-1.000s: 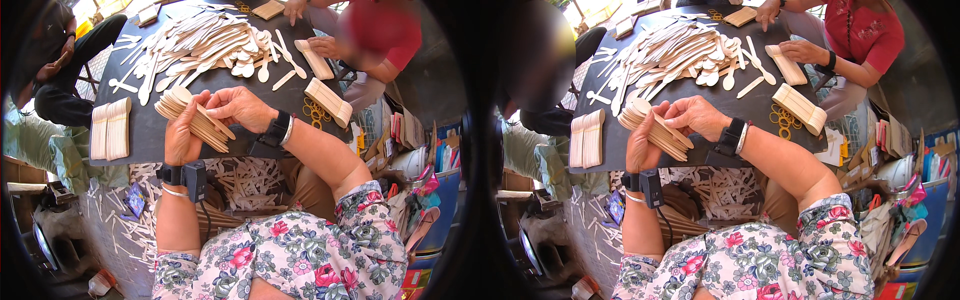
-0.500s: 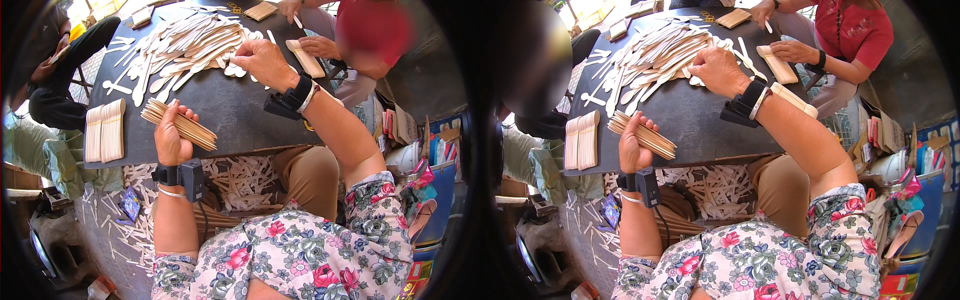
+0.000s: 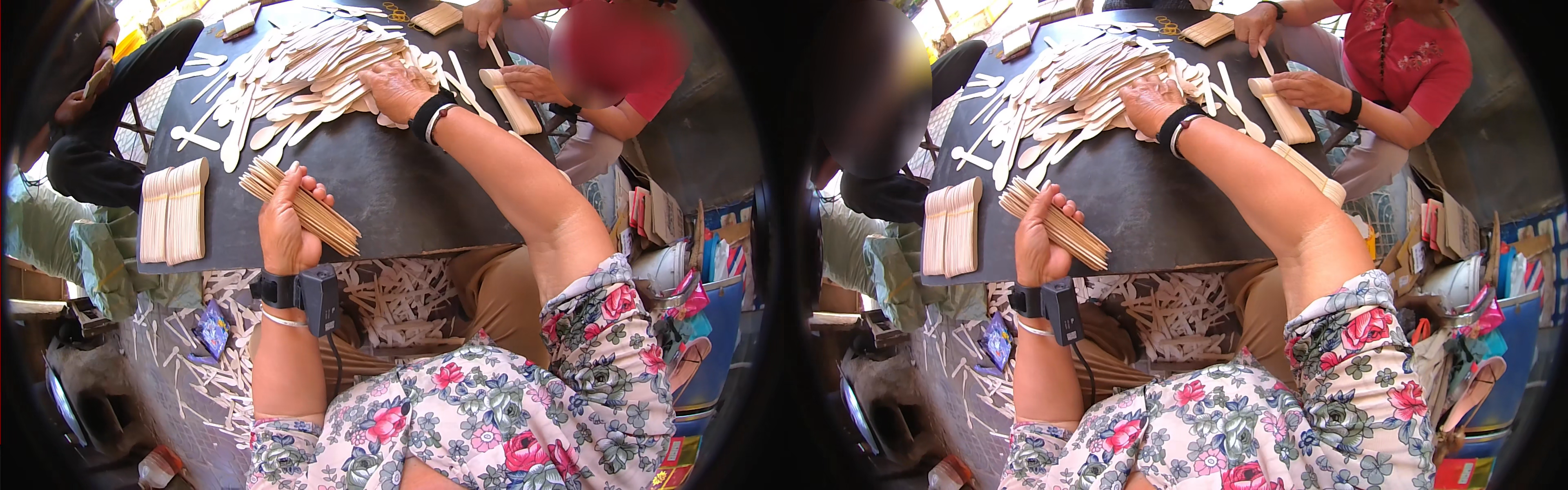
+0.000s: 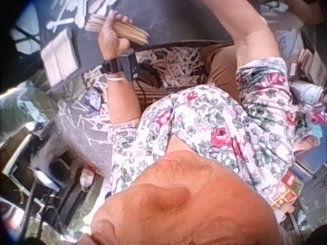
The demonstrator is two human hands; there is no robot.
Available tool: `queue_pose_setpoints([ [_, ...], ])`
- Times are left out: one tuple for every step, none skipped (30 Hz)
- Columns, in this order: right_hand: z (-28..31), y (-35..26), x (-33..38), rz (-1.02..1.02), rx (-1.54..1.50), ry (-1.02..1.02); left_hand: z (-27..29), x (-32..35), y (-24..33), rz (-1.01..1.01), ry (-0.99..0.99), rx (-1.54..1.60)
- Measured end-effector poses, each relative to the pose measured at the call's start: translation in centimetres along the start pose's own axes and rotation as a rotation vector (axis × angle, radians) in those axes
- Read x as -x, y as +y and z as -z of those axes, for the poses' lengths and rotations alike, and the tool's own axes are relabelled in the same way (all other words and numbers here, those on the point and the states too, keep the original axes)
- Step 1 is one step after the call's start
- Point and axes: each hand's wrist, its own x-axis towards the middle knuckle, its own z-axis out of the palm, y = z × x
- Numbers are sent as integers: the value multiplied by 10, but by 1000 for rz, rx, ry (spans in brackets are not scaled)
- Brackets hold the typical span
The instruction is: Bundling sets of wooden spoons using rubber bands.
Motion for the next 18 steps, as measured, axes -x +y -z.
queue_pose_setpoints([
  [5,-5,3,10,62,-29,0,1,0,-2,1,-7],
  [3,-9,6,11,61,-32,0,1,0,-4,2,-13],
  [2,-12,9,30,75,-14,-1,1,1,-2,2,-13],
  [1,-14,13,50,88,4,-1,1,1,-1,0,-17],
  [0,-17,19,95,121,61,-1,1,2,-1,-1,-20],
  [3,-20,25,115,151,64,0,1,1,2,-1,-19],
  [-1,-21,30,138,151,97,2,-1,1,2,-13,-17],
  [-6,-23,34,162,149,129,3,-1,1,1,-24,-16],
  [-8,-28,41,168,173,211,4,-1,2,0,-23,-16],
  [-8,-30,47,169,172,211,5,0,3,1,-27,-17],
  [-7,-31,53,189,109,248,5,1,4,2,-30,-18],
  [-7,-31,58,209,46,281,5,1,4,4,-26,-17],
  [-6,-31,63,196,7,288,5,1,5,-2,-21,-23],
  [-5,-32,66,198,5,284,5,1,6,-8,-17,-30],
  [-4,-30,69,198,-5,289,4,1,5,-5,-16,-30],
  [-4,-29,72,197,-15,294,4,1,5,-4,-12,-33],
  [-7,-27,75,185,-50,309,3,0,5,-2,-8,-35],
  [-6,-26,77,185,-53,309,4,0,4,-3,-6,-37],
])
